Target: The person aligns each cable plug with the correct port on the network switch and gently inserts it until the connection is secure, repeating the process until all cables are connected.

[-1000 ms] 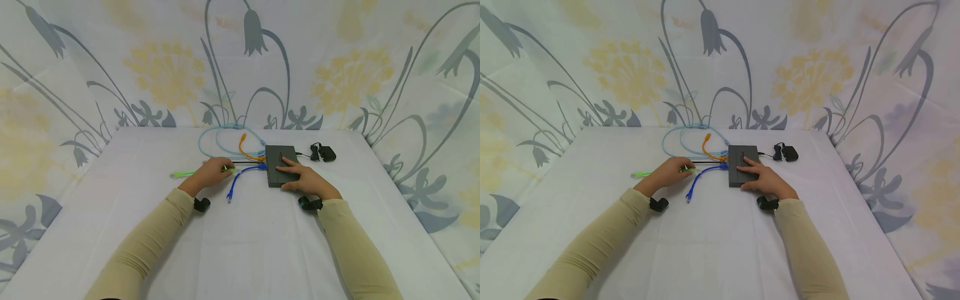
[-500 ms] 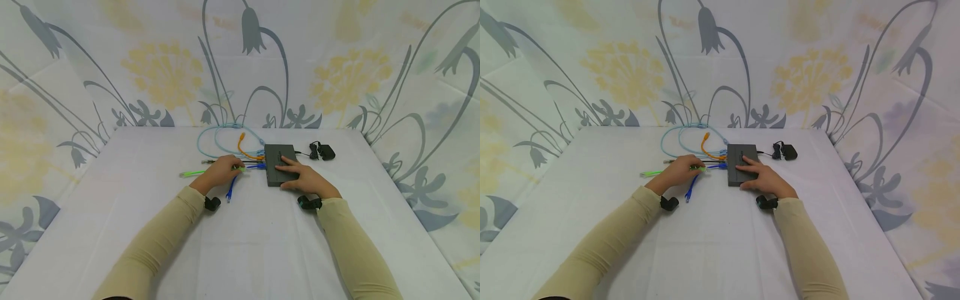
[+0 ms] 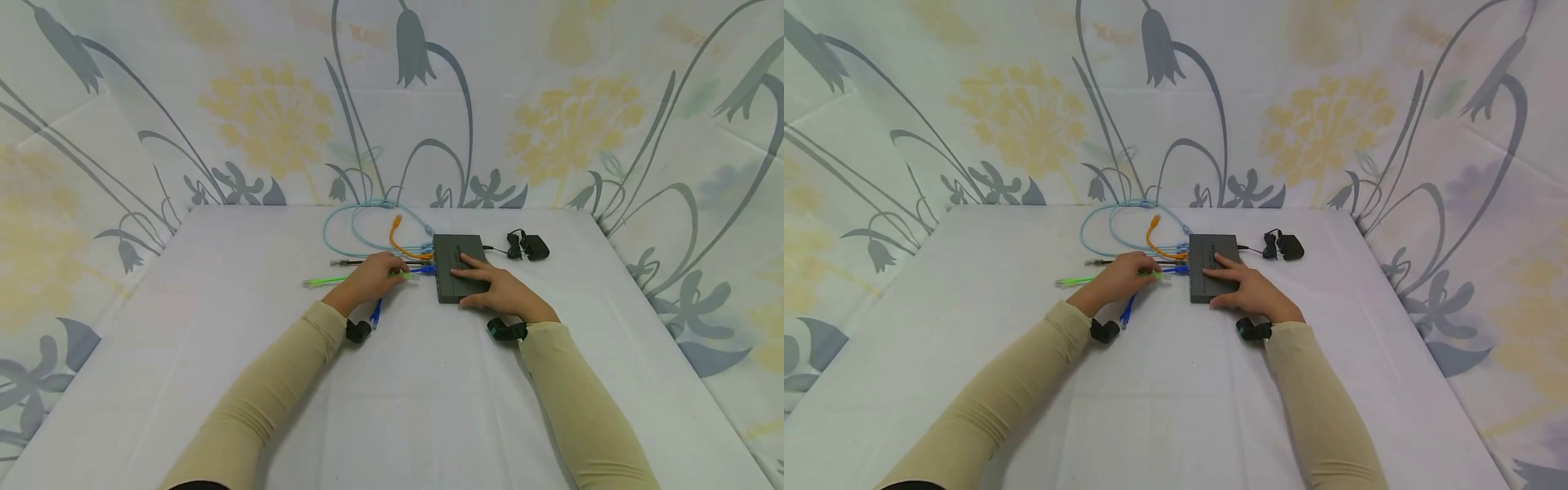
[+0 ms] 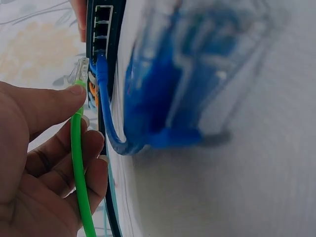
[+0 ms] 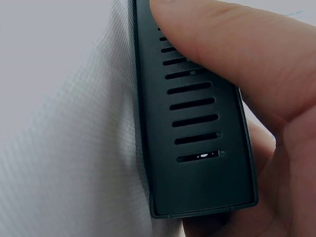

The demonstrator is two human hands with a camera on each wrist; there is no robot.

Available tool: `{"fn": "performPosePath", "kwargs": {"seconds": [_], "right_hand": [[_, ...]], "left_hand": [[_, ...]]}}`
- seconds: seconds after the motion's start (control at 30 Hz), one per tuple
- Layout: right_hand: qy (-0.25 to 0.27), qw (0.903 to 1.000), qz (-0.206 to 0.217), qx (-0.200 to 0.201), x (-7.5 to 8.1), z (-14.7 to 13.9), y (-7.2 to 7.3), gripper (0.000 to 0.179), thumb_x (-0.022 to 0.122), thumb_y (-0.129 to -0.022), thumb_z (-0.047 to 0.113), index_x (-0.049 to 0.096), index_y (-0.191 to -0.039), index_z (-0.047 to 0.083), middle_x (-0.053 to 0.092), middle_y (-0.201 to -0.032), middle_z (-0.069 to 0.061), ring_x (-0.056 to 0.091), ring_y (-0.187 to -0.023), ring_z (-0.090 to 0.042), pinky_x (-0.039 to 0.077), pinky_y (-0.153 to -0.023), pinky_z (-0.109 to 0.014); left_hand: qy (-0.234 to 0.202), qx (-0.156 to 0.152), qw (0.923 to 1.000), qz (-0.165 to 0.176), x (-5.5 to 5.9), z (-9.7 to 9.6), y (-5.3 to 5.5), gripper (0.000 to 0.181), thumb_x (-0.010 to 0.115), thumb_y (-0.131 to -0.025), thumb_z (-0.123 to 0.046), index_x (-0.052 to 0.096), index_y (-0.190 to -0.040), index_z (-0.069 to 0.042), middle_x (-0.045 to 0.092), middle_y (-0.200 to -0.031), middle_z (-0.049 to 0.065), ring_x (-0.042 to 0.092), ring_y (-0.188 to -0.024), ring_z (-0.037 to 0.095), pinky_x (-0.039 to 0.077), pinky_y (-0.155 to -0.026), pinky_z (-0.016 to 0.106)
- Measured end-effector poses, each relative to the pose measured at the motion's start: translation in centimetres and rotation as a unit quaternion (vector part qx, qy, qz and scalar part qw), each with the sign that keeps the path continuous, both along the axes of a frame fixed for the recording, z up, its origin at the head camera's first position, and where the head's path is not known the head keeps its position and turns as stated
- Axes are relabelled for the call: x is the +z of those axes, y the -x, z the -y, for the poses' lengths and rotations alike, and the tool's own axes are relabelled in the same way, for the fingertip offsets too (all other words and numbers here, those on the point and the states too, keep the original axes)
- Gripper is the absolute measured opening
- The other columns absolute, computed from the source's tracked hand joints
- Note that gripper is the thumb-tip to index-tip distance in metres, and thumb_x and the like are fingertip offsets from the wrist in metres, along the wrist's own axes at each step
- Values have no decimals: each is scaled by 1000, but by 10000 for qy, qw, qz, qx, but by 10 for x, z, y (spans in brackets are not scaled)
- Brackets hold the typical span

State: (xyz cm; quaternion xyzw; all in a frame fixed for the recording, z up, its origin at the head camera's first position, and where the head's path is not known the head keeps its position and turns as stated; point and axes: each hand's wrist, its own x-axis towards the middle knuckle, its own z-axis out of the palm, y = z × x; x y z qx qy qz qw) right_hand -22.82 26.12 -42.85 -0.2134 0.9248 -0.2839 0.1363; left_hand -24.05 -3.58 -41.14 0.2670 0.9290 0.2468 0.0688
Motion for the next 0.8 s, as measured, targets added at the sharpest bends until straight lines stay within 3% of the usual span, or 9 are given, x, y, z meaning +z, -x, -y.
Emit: {"fn": "performPosePath", "kwargs": {"seconds": [0.57, 0.8], "right_hand": [[56, 10000, 34, -28, -1, 0, 1, 69, 75, -79, 53, 47, -141, 40, 13, -162, 16, 13, -150, -33, 24, -116, -58], [54, 10000, 60, -29, -2, -1, 3, 72, 75, -77, 54, 47, -142, 40, 12, -162, 16, 13, -150, -34, 24, -115, -59]], "left_hand": [[-177, 111, 9994, -258, -2, -18, 1, 24, 60, -96, -16, 69, -118, -10, 66, -115, 8, 60, -104, 23, 50, -89, 37], [-437, 323, 9985, -82, -4, -27, -1, 24, 61, -96, -14, 69, -118, -8, 61, -120, 10, 58, -111, 24, 50, -94, 37]]}}
